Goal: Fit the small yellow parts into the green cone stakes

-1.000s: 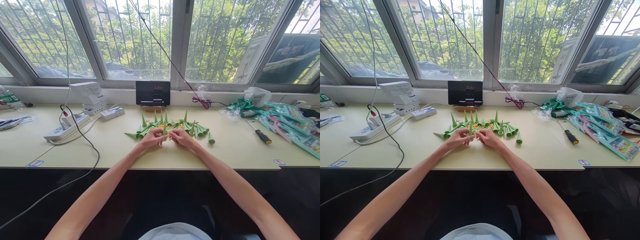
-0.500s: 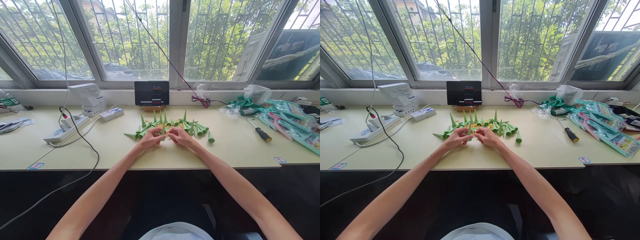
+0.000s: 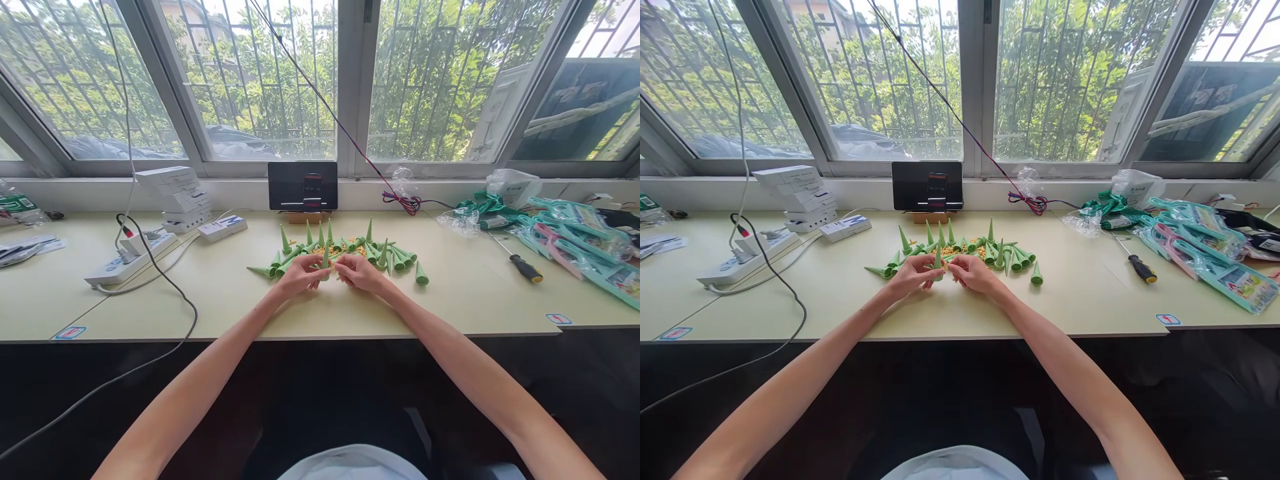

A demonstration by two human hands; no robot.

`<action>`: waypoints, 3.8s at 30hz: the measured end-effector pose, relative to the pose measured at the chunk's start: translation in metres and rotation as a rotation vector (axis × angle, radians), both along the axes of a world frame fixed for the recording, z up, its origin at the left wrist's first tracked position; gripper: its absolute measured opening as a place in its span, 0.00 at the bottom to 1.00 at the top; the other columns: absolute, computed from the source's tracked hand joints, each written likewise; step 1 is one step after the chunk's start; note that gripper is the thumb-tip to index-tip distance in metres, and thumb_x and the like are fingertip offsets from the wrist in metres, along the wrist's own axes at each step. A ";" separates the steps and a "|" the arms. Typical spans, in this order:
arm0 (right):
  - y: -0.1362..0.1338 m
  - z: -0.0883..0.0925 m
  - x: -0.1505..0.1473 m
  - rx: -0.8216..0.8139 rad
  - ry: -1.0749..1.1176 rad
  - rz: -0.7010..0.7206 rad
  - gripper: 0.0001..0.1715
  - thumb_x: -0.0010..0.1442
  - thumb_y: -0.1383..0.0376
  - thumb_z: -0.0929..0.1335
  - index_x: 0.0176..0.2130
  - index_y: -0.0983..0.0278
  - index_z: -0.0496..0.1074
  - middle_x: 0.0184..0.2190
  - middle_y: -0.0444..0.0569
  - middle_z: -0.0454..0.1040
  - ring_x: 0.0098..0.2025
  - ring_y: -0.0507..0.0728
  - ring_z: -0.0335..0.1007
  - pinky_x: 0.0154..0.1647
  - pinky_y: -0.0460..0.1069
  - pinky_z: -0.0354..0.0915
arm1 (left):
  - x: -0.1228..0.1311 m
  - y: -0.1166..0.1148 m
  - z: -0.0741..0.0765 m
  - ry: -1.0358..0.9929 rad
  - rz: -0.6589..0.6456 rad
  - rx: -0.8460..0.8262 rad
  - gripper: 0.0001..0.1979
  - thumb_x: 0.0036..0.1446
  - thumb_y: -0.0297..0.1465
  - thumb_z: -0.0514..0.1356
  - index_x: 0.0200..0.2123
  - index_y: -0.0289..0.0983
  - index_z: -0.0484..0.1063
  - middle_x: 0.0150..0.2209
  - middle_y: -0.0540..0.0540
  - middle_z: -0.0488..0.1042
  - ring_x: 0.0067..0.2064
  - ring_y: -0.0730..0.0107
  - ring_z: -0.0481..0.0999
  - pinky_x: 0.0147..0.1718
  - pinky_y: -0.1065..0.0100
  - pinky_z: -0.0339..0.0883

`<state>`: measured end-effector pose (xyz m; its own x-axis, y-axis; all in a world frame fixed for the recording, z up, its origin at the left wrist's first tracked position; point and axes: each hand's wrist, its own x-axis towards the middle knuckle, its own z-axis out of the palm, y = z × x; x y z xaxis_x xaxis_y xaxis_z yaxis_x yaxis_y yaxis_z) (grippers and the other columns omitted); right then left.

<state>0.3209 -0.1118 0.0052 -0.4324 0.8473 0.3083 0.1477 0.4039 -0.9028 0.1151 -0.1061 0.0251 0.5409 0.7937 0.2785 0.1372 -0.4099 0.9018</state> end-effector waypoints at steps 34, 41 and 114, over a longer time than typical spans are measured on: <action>0.005 -0.005 0.003 0.004 0.051 0.024 0.19 0.57 0.52 0.70 0.33 0.65 0.67 0.24 0.41 0.67 0.19 0.46 0.58 0.21 0.44 0.56 | -0.001 0.001 0.000 -0.007 -0.010 -0.017 0.18 0.52 0.41 0.66 0.41 0.33 0.76 0.27 0.50 0.69 0.20 0.80 0.65 0.20 0.74 0.61; 0.001 -0.002 0.003 0.010 0.035 0.017 0.18 0.58 0.53 0.69 0.30 0.65 0.66 0.19 0.39 0.63 0.18 0.47 0.56 0.22 0.44 0.55 | -0.001 0.000 -0.001 0.020 -0.008 -0.034 0.18 0.51 0.42 0.66 0.39 0.33 0.75 0.25 0.51 0.67 0.20 0.80 0.65 0.19 0.75 0.60; 0.000 -0.002 0.003 0.056 -0.088 0.048 0.22 0.63 0.52 0.62 0.27 0.65 0.67 0.19 0.41 0.63 0.19 0.48 0.57 0.22 0.45 0.54 | -0.001 -0.001 0.000 0.050 -0.012 -0.010 0.16 0.51 0.42 0.66 0.35 0.34 0.74 0.25 0.51 0.67 0.20 0.80 0.64 0.18 0.75 0.58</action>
<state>0.3243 -0.1121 0.0031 -0.4994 0.8077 0.3134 0.2045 0.4614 -0.8633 0.1144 -0.1066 0.0248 0.5636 0.7894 0.2432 0.1769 -0.4030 0.8980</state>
